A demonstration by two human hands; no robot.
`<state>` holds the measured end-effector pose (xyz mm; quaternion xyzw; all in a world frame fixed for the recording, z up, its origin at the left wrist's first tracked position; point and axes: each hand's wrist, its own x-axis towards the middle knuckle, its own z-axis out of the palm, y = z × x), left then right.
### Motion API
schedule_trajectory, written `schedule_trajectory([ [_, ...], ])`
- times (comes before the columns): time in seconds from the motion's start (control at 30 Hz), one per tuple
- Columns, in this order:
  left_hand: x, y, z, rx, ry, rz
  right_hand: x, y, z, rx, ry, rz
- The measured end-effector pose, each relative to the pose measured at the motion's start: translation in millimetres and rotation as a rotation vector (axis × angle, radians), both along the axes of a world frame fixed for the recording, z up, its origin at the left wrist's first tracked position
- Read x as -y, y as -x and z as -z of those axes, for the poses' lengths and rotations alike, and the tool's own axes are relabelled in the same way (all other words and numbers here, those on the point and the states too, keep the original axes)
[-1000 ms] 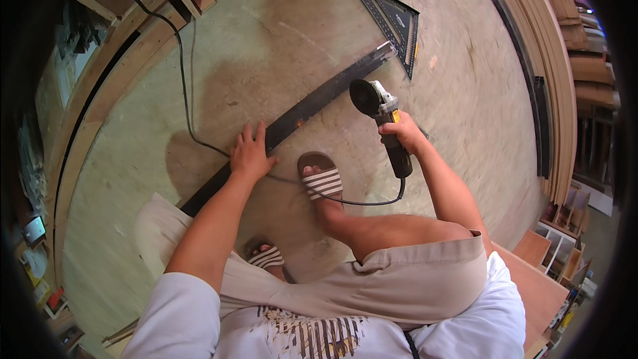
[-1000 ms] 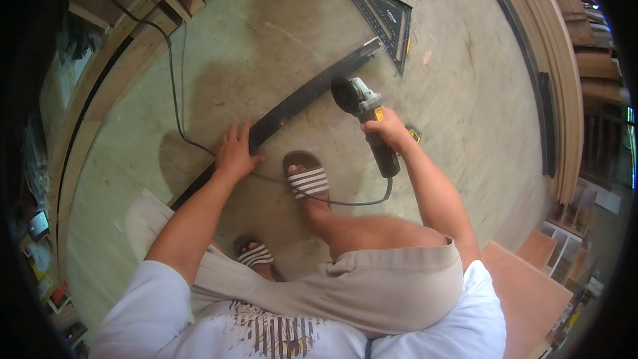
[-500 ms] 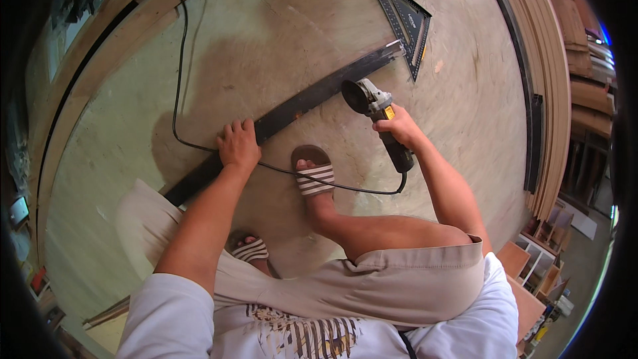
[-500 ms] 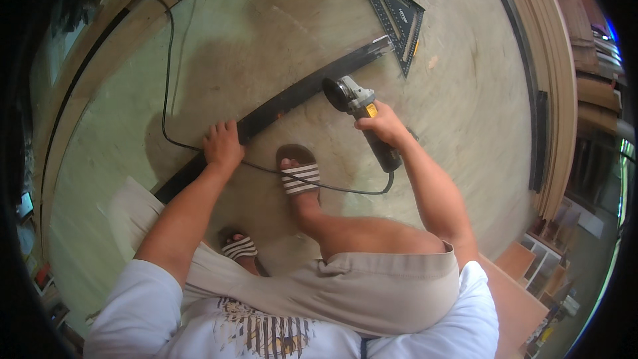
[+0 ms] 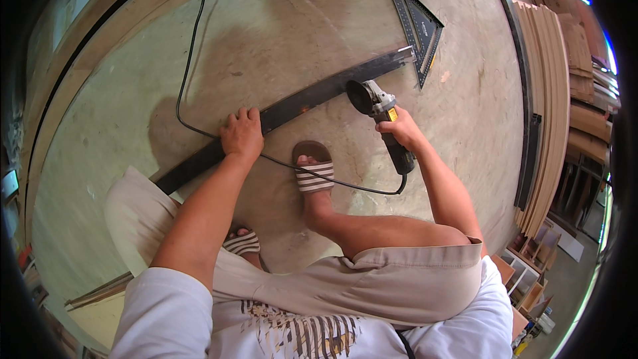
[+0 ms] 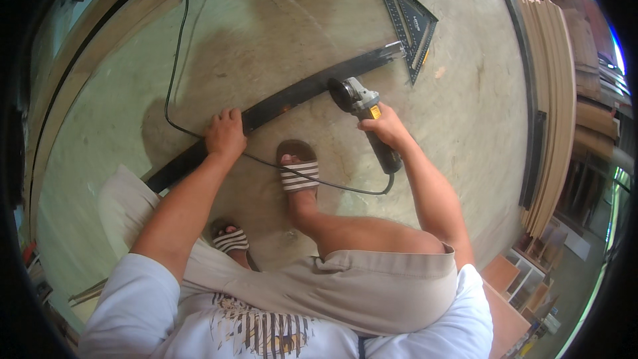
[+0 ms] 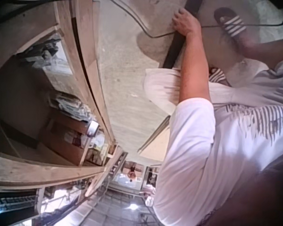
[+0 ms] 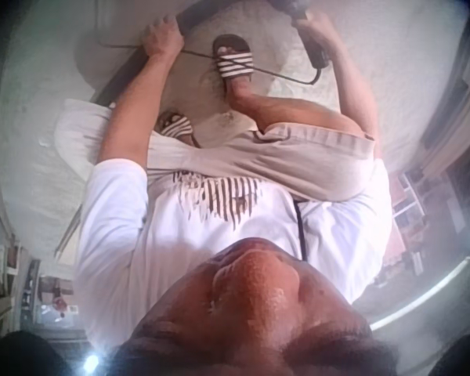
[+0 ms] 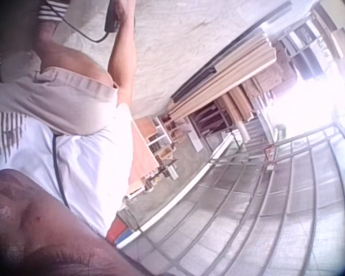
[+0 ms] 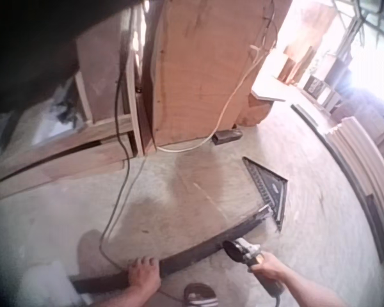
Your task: The person measures a long metal bar using a tape measure and a speed square, then marks it with a pencil. They plug in an angle grinder and cut the metal bar along the marked line, producing sparks.
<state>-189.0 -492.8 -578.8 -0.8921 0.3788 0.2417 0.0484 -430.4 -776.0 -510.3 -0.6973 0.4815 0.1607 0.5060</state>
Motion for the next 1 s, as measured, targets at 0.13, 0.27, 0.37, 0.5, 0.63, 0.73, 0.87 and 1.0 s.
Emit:
schedule_trajectory([
  [0.13,0.9,0.4,-4.8,-0.003,-0.003,0.002,0.1,2.3,1.2,0.011,0.030,-0.018],
  [0.27,0.1,0.5,-4.7,-0.005,0.010,0.001,1.8,1.8,2.0,-0.007,0.040,-0.030],
  [0.37,-0.8,1.3,-0.6,0.002,0.012,-0.002,1.3,2.0,3.0,-0.011,0.042,-0.029],
  [0.5,-2.3,1.2,2.6,0.008,0.027,-0.006,0.4,2.2,2.5,-0.019,0.047,-0.026],
  [0.63,-3.1,0.7,1.4,-0.007,0.031,-0.011,0.2,1.7,1.6,-0.020,0.047,-0.029],
  [0.73,-0.2,2.2,-1.9,-0.008,0.031,-0.003,2.8,7.3,5.8,-0.021,0.059,-0.027],
  [0.87,-1.8,0.8,-0.5,0.000,0.018,-0.006,1.6,1.2,3.6,-0.017,0.050,-0.038],
  [1.0,-1.8,1.8,0.1,0.004,0.019,0.001,3.0,4.7,6.3,-0.023,0.049,-0.031],
])
